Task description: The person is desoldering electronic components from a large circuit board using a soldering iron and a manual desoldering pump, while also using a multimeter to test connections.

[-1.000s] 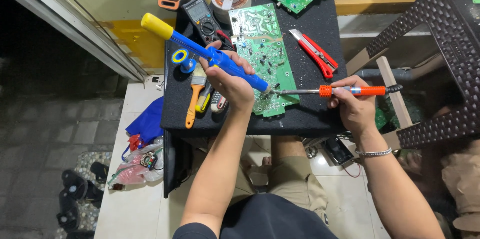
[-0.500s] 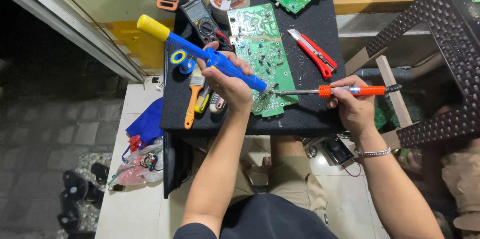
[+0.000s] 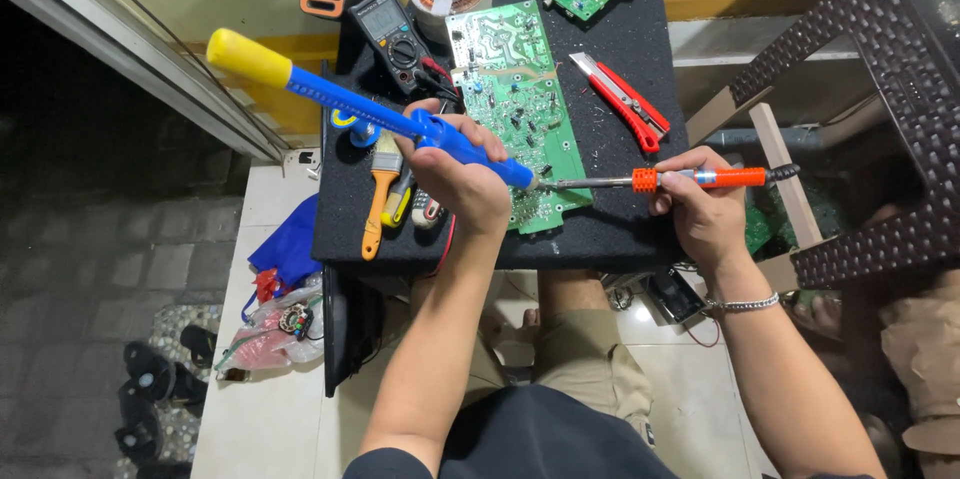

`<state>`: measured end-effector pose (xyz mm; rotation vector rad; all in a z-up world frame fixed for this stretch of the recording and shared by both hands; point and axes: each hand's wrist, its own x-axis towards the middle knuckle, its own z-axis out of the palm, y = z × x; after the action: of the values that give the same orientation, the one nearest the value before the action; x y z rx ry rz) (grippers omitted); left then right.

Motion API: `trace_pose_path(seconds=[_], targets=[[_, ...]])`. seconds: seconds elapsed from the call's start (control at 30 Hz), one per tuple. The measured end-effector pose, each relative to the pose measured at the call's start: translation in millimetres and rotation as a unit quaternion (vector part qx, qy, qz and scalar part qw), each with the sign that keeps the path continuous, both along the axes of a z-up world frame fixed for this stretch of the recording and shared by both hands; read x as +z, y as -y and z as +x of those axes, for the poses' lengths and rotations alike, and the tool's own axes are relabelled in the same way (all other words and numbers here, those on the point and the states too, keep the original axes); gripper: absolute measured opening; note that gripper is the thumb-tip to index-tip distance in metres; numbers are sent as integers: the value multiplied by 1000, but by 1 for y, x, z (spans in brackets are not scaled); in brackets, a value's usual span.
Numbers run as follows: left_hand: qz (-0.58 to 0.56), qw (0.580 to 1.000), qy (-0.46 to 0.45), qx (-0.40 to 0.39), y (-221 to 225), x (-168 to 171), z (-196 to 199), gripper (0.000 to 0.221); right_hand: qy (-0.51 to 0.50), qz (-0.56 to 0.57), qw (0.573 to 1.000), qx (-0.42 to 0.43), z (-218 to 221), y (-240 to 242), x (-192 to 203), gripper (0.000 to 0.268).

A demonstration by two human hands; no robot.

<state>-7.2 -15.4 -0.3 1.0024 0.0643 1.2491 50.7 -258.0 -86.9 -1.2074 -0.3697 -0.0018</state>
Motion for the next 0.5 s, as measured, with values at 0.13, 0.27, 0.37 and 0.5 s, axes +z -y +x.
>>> trace_pose_path(seconds=[0.13, 0.27, 0.37, 0.5], targets=[[1, 1000, -7, 5, -5, 6, -5, 68, 0, 6, 1000, -4, -2, 1, 3, 24], [-39, 996, 50, -55, -21, 29, -28, 71, -7, 72, 997, -30, -2, 0, 8, 25], [48, 996, -51, -61, -24, 41, -62, 64, 2, 77, 996, -42, -4, 2, 5, 27], [206, 917, -342, -24, -16, 23, -93, 45, 27, 45, 997, -50, -8, -3, 9, 26]])
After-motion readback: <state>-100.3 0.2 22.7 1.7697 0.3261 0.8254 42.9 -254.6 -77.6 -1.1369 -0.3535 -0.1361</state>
